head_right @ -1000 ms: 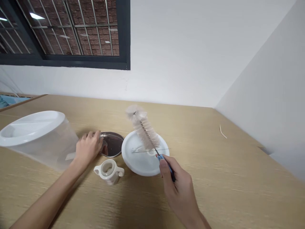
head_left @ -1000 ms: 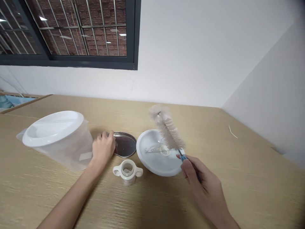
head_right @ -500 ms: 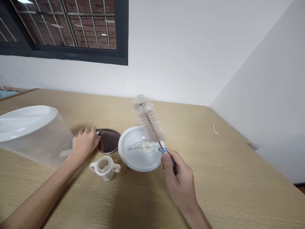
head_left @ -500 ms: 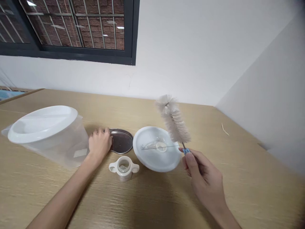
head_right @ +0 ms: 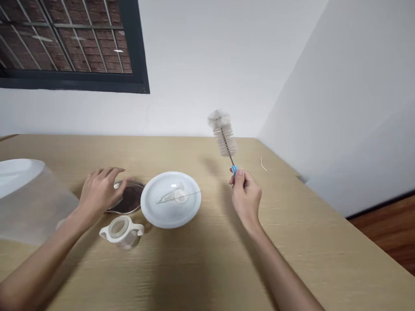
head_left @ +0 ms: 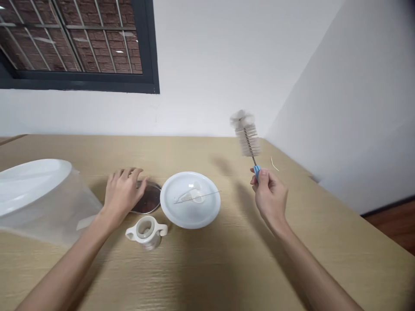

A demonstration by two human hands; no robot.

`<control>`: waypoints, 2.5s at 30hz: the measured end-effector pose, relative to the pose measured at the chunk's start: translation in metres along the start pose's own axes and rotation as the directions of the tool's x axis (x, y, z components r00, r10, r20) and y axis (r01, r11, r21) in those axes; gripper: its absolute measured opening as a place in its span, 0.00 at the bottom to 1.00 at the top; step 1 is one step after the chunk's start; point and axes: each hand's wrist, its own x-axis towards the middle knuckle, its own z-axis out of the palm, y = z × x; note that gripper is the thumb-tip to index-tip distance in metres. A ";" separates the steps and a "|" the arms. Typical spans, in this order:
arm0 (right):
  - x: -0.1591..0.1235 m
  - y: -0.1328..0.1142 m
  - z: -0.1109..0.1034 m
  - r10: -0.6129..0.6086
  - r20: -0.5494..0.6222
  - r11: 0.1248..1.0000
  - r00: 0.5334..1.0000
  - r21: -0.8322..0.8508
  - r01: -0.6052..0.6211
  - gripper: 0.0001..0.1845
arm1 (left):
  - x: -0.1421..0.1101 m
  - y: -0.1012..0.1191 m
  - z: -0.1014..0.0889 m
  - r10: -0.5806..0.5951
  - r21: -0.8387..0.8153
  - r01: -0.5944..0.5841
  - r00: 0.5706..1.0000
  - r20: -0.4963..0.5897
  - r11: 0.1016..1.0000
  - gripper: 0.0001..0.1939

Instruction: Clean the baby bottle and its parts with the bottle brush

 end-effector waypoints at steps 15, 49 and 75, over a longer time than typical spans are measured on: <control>-0.002 0.024 -0.021 0.051 -0.040 0.996 0.998 -0.071 -0.054 0.28 | 0.082 0.116 0.024 0.681 -0.447 -0.514 0.578 0.450 0.732 0.13; 0.000 0.008 -0.036 -0.008 0.211 1.000 0.977 0.020 0.003 0.18 | 0.036 0.066 -0.016 0.331 -0.934 0.244 0.886 0.324 0.263 0.32; -0.064 -0.025 -0.010 -0.568 0.589 0.773 0.575 0.142 0.618 0.33 | -0.045 0.013 -0.004 -0.078 -0.978 0.201 0.977 0.196 0.062 0.39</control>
